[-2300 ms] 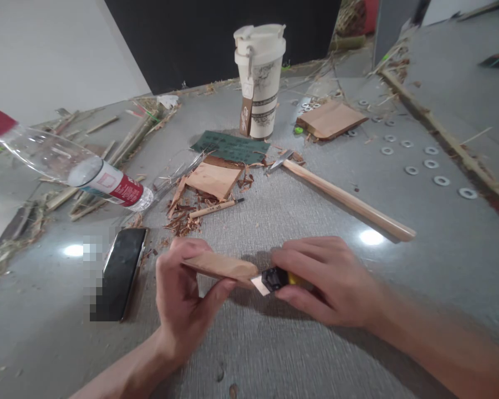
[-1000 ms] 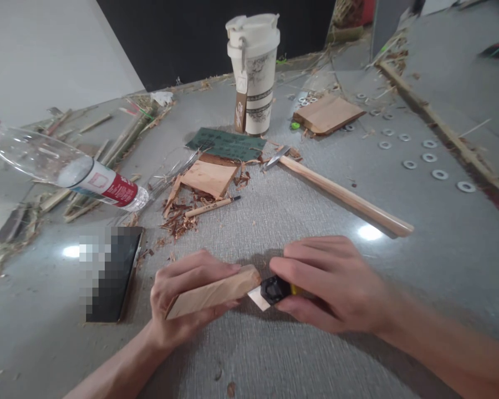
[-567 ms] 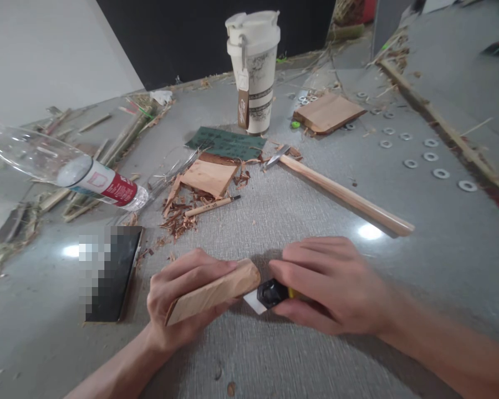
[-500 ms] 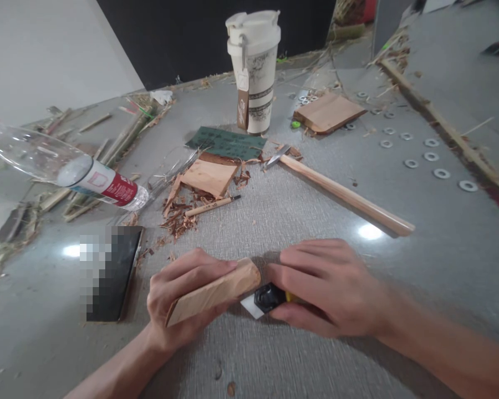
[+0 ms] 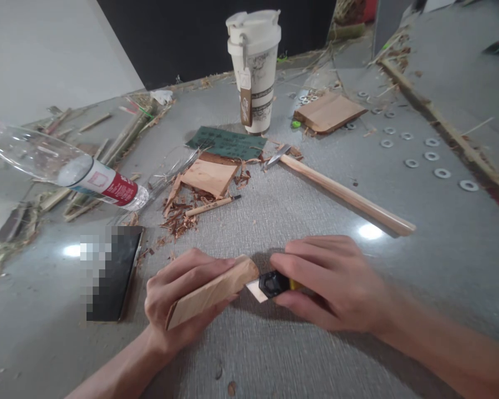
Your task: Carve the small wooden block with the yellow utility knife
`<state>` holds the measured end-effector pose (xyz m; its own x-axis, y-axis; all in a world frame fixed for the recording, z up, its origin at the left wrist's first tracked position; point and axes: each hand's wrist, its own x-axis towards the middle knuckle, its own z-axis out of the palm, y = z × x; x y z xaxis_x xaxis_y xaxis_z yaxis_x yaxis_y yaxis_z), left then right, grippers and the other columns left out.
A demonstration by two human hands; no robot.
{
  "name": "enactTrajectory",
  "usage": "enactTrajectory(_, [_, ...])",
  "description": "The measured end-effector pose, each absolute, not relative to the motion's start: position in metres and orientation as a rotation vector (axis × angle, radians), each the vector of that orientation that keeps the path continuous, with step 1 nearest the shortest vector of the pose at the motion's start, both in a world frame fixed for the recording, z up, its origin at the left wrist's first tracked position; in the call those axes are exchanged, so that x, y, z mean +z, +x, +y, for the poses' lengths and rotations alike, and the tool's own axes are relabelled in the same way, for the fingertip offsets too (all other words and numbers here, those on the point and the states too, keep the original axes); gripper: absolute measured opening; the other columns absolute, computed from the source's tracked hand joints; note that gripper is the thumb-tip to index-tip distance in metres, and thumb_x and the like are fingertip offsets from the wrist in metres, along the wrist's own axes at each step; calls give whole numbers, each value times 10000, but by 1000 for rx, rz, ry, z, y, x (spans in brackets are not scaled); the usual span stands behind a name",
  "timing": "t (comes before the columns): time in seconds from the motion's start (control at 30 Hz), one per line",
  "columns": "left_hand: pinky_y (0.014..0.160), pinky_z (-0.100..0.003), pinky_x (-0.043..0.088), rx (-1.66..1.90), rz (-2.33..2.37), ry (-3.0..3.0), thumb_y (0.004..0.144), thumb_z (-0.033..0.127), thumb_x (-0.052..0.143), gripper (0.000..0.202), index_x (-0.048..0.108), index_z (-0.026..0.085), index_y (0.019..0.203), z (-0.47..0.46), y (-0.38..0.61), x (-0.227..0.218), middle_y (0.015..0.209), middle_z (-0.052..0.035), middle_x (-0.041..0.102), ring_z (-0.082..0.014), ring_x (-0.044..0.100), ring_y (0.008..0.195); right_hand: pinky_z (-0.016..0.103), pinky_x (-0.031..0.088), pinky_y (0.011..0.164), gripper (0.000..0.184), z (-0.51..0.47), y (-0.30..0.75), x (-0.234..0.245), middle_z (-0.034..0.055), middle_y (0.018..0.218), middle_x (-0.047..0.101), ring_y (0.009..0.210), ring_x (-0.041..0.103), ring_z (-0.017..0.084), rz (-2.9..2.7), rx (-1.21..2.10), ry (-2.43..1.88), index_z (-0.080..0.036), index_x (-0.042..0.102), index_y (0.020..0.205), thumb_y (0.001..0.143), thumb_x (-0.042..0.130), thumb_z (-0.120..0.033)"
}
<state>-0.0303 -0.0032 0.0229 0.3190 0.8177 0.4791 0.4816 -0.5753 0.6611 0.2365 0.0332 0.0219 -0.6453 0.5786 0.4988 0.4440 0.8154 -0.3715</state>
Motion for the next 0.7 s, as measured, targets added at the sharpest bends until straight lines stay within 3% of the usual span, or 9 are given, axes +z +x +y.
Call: enactTrajectory(0.7, [652, -331, 596, 1154, 1123, 2387, 956, 211, 744, 264, 744, 176, 1218, -8, -35, 22, 977, -36, 811, -171, 718, 753, 283, 405, 610, 435, 32, 235, 24, -15, 746, 624, 621, 521, 123, -2404, 241, -734, -198, 625, 972, 1159, 340, -468])
